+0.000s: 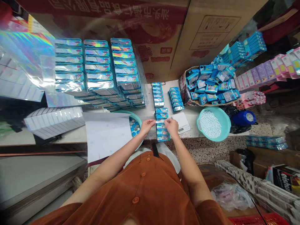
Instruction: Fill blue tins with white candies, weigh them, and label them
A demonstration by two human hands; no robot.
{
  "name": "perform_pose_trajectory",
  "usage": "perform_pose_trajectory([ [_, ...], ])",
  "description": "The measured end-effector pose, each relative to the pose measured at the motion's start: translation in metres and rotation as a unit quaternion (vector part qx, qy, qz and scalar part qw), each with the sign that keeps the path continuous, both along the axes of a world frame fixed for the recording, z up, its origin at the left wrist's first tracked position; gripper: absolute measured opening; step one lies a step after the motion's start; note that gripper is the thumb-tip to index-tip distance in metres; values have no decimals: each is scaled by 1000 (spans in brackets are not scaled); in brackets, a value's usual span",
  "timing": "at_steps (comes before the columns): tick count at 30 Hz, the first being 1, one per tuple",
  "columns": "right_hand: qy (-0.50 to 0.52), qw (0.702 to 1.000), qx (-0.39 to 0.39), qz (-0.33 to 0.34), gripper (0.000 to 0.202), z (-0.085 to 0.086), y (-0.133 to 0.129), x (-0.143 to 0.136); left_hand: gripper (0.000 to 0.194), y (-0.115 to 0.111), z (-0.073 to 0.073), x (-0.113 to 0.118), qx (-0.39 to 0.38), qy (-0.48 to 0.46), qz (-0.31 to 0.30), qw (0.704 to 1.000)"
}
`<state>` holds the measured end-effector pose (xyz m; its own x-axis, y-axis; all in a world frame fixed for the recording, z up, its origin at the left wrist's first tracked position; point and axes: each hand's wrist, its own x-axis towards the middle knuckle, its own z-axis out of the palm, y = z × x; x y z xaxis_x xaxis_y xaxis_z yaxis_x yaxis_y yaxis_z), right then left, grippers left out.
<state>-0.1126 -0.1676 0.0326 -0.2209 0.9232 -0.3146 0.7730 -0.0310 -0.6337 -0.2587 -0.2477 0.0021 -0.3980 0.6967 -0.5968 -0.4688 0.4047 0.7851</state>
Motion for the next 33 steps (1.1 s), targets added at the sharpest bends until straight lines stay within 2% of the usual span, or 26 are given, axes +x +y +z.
perform_pose_trajectory([
  [16,-28,999,-4,23,15,8,3,-6,26,-1,-12,-2,16,-1,-3,1000],
  [22,-63,997,23,37,9,1,5,-9,33,1,-17,2,-21,-86,2,996],
  [27,-44,997,23,-54,45,-13,9,2,47,0,-28,10,-64,-116,18,991],
  [30,-2,998,3,-67,47,-23,9,8,53,-4,-33,25,-111,-134,16,985],
  [33,10,998,6,-68,47,-26,5,10,46,-9,-34,33,-121,-83,3,989],
])
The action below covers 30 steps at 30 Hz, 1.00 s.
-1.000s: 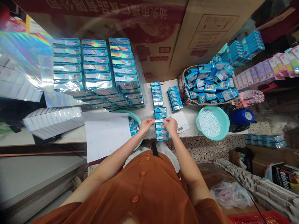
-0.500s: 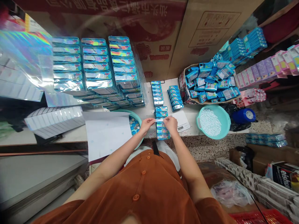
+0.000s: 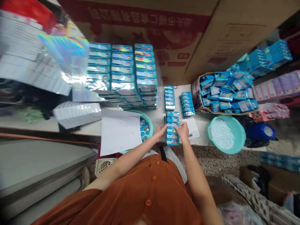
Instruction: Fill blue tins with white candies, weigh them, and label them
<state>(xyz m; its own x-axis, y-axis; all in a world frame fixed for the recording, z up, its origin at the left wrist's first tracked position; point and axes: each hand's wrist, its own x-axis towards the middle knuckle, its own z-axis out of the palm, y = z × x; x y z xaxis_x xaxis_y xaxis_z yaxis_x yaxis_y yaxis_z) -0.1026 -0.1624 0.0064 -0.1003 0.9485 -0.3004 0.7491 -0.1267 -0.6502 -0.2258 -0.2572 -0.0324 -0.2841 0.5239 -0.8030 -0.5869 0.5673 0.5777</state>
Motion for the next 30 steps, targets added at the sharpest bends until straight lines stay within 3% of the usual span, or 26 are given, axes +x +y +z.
perform_pose_trajectory([
  [2,-1,1000,18,1,45,3,-5,0,36,-8,2,-10,25,84,-1,996],
  [4,15,998,53,-2,41,9,-14,0,26,-23,8,-39,60,223,11,973],
  [6,44,995,86,-19,38,16,-25,4,21,-47,18,-87,66,405,36,911],
  [8,63,992,107,-32,38,24,-37,9,29,-75,29,-146,-2,556,87,826],
  [10,66,990,123,-30,39,30,-48,13,50,-101,37,-206,-94,634,144,754],
  [11,66,989,130,-25,39,34,-53,14,62,-111,39,-233,-129,645,155,737],
  [12,66,988,136,-20,40,37,-57,13,69,-120,39,-257,-151,636,147,742],
  [13,67,988,139,-12,40,39,-61,12,71,-127,39,-276,-157,606,133,768],
  [15,76,987,145,4,42,46,-67,6,58,-137,38,-300,-122,513,95,844],
  [17,88,984,154,19,43,52,-72,-4,32,-144,39,-307,-67,437,69,894],
  [19,107,980,167,27,42,61,-76,-17,14,-150,46,-301,-14,410,55,910],
  [21,125,974,184,44,37,73,-80,-30,9,-159,61,-287,53,395,35,916],
  [26,154,945,224,181,30,118,-91,-65,10,-184,122,-243,246,387,-1,889],
  [30,134,892,217,375,58,149,-103,-93,16,-196,164,-215,309,392,-3,867],
])
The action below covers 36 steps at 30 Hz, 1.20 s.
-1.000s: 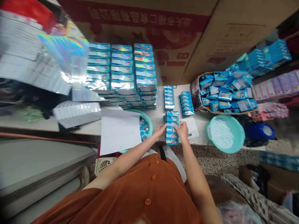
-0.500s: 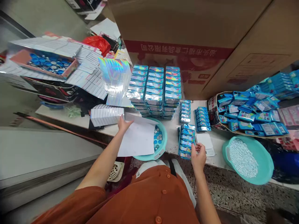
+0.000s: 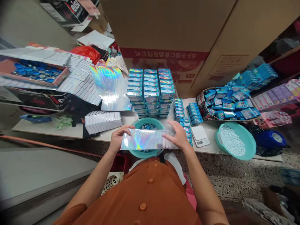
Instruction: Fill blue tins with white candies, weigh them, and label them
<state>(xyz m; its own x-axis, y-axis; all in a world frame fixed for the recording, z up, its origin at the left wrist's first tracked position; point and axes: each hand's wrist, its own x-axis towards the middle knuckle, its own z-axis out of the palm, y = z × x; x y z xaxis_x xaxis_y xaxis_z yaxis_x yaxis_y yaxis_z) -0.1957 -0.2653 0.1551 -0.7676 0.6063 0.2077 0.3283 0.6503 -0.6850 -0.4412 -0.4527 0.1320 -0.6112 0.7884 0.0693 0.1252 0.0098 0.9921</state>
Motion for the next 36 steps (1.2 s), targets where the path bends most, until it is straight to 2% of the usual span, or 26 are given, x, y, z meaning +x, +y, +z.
perform_pose_trajectory([
  [2,-38,996,10,81,73,3,-8,-12,19,-3,13,9,28,-10,7,1000],
  [3,-52,993,8,107,73,2,-11,-16,19,-5,16,12,38,-14,11,999],
  [5,-72,988,-11,133,54,-5,-17,-24,19,-10,19,14,50,-11,14,999],
  [8,-87,988,-56,117,23,-15,-22,-29,17,-19,14,8,51,12,21,998],
  [11,-91,989,-74,89,21,-17,-24,-29,12,-29,11,-13,12,41,-4,999],
  [14,-96,989,-67,85,22,-11,-24,-29,21,-33,25,-38,-74,137,-58,986],
  [16,-108,989,-51,91,22,-6,-25,-30,29,-30,43,-44,-87,235,-42,967],
  [18,-124,986,-32,104,23,-1,-27,-33,30,-20,62,-36,-62,331,-34,941],
  [19,-129,985,-23,113,24,2,-28,-34,31,-13,69,-27,-52,375,-58,924],
  [21,-130,982,-8,136,24,7,-31,-37,36,3,78,-4,-49,443,-148,883],
  [23,-122,980,2,156,22,12,-34,-39,34,18,77,17,-65,477,-236,844],
  [25,-113,979,12,170,20,15,-35,-38,22,30,71,30,-83,481,-289,823],
  [27,-96,981,40,163,16,17,-36,-36,18,38,65,35,-92,469,-306,823],
  [29,-66,985,94,127,16,18,-37,-33,19,42,64,35,-94,447,-310,834],
  [32,-21,979,190,65,29,17,-40,-28,23,45,67,36,-97,402,-306,858],
  [36,6,968,243,53,34,11,-47,-22,33,46,70,40,-110,361,-297,877],
])
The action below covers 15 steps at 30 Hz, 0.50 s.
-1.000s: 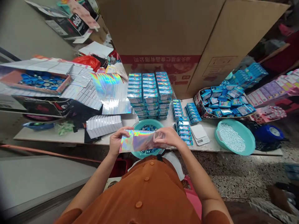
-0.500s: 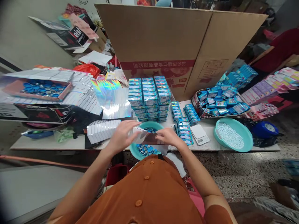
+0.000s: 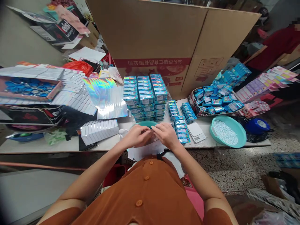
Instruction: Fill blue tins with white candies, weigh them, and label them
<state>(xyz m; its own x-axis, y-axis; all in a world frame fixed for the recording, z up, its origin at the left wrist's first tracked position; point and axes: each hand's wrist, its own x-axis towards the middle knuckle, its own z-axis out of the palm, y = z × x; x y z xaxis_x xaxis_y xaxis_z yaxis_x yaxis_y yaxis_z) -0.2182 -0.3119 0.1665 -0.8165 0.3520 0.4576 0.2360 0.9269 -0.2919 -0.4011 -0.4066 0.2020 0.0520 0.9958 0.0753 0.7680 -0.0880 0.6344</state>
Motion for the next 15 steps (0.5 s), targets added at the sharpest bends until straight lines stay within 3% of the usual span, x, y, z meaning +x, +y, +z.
perform_pose_trajectory([
  [5,20,1000,3,-4,37,-6,-10,5,35,-3,1,5,-3,-46,25,999],
  [15,40,999,28,-7,33,-13,-17,10,34,-6,3,8,-31,-18,35,999],
])
